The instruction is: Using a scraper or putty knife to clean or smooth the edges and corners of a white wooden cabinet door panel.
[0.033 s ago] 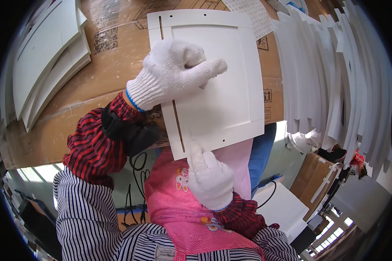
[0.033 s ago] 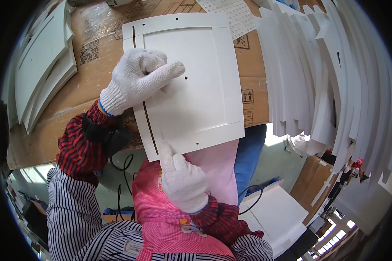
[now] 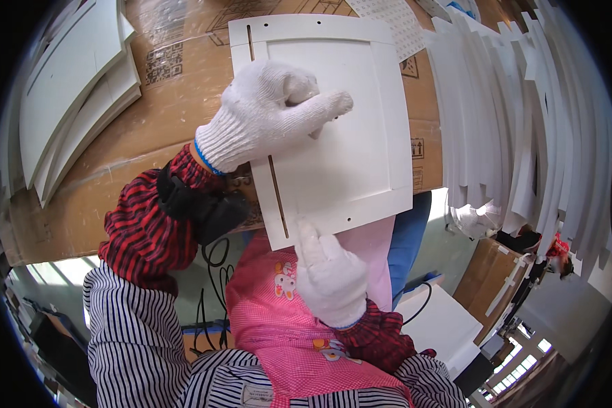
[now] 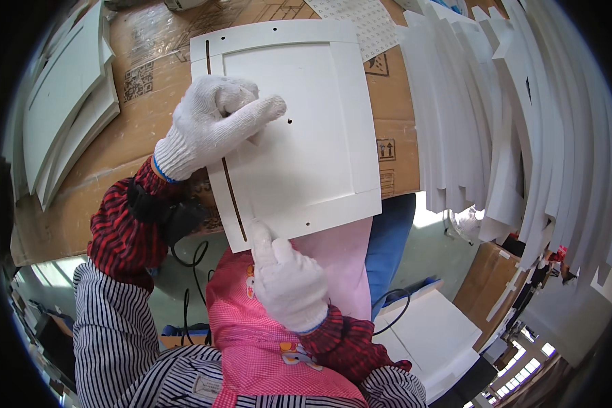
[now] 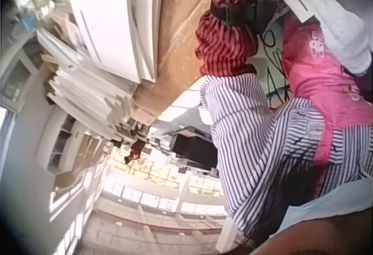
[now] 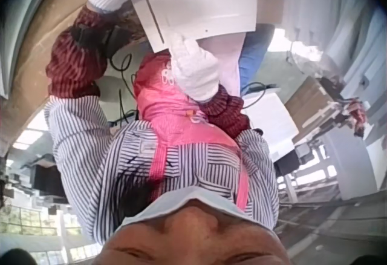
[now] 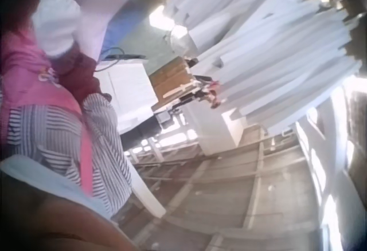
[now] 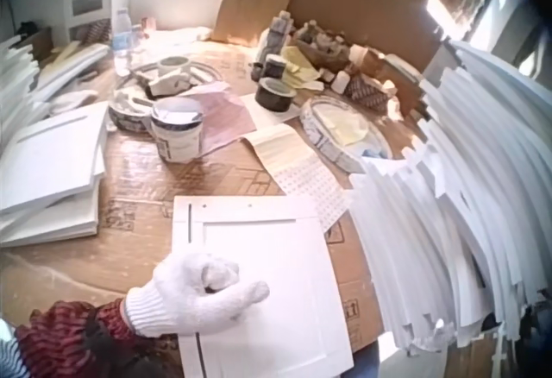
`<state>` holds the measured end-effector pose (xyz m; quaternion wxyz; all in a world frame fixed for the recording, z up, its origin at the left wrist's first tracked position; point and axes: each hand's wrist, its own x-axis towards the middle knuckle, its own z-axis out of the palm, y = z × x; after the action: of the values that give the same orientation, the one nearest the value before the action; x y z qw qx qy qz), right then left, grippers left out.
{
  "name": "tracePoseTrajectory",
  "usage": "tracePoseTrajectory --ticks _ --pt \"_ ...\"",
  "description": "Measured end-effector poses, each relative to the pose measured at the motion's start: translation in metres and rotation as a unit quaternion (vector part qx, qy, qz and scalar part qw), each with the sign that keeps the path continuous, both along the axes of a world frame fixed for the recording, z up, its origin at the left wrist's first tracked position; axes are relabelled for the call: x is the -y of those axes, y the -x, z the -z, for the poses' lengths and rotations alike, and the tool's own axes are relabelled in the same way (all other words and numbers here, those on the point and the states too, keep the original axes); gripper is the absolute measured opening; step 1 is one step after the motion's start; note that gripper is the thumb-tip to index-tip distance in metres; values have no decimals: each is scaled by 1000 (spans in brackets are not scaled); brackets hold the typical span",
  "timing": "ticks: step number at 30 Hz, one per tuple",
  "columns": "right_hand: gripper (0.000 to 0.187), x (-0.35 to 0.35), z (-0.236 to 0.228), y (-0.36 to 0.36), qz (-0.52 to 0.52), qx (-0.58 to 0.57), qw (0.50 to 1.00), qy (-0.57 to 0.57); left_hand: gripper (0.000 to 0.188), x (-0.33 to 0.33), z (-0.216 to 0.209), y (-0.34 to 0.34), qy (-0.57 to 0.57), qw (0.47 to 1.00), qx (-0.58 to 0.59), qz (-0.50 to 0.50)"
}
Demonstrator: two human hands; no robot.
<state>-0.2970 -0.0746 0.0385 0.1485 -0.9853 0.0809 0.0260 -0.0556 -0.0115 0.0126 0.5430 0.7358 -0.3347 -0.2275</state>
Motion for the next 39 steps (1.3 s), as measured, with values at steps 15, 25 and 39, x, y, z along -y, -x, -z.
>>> tracePoseTrajectory --ticks 15,25,39 --pt "50 1 0 -4 27 30 999 9 49 2 0 -2 0 1000 4 -15" --pt "49 27 7 9 53 72 989 115 47 11 -1 -2 24 999 39 7" --pt "51 -3 20 -2 -71 87 993 -27 56 3 8 -3 -1 992 128 -6"
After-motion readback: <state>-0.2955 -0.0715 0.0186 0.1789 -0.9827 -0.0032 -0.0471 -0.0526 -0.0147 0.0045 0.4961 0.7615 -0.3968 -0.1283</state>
